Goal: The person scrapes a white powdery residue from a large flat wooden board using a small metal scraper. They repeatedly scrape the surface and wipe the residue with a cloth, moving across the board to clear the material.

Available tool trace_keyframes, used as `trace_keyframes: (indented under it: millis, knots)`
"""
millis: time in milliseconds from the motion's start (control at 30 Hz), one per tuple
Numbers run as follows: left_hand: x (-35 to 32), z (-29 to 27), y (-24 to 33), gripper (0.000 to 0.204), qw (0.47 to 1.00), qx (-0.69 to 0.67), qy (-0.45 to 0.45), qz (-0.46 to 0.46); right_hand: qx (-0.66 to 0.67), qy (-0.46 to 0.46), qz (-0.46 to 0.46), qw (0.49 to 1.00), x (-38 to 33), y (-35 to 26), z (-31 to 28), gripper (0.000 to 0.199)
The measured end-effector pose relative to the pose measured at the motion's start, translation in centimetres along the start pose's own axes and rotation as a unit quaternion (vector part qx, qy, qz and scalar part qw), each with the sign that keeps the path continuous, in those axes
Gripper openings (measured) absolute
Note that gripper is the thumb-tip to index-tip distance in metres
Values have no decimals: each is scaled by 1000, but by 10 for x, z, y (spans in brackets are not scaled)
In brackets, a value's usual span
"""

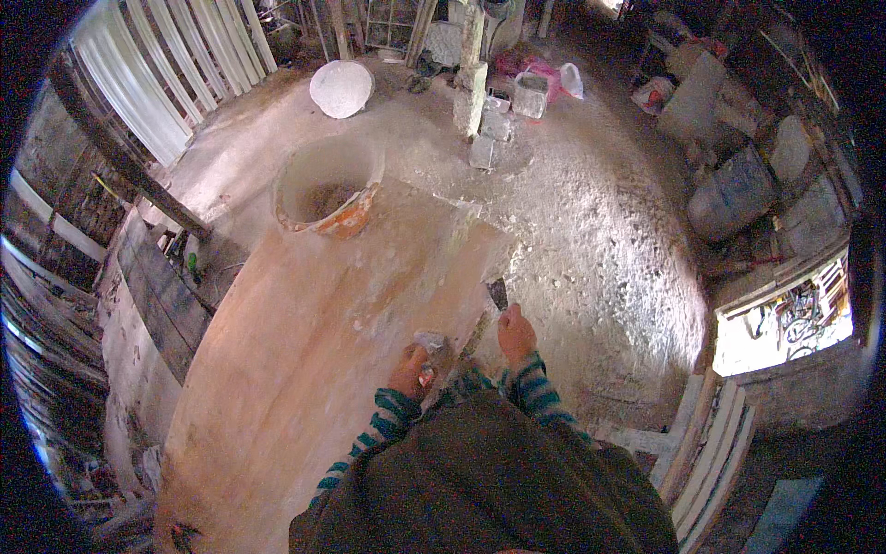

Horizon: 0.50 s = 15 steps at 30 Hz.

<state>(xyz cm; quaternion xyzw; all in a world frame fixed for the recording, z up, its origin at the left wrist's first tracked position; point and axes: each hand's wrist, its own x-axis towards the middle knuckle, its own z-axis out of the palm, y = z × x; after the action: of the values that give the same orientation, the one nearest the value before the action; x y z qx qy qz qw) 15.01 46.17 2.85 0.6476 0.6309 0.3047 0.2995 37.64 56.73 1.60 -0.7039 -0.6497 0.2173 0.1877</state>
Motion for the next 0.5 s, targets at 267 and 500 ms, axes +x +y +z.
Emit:
trace_keyframes:
  millis: [267, 500]
  knots:
    - [5, -8, 23, 37, 999, 13, 32, -27, 41, -46, -49, 997, -2, 4, -27, 17]
    - [6, 9, 5, 29, 987, -67, 11, -145, 39, -66, -26, 997, 21, 6, -26, 19]
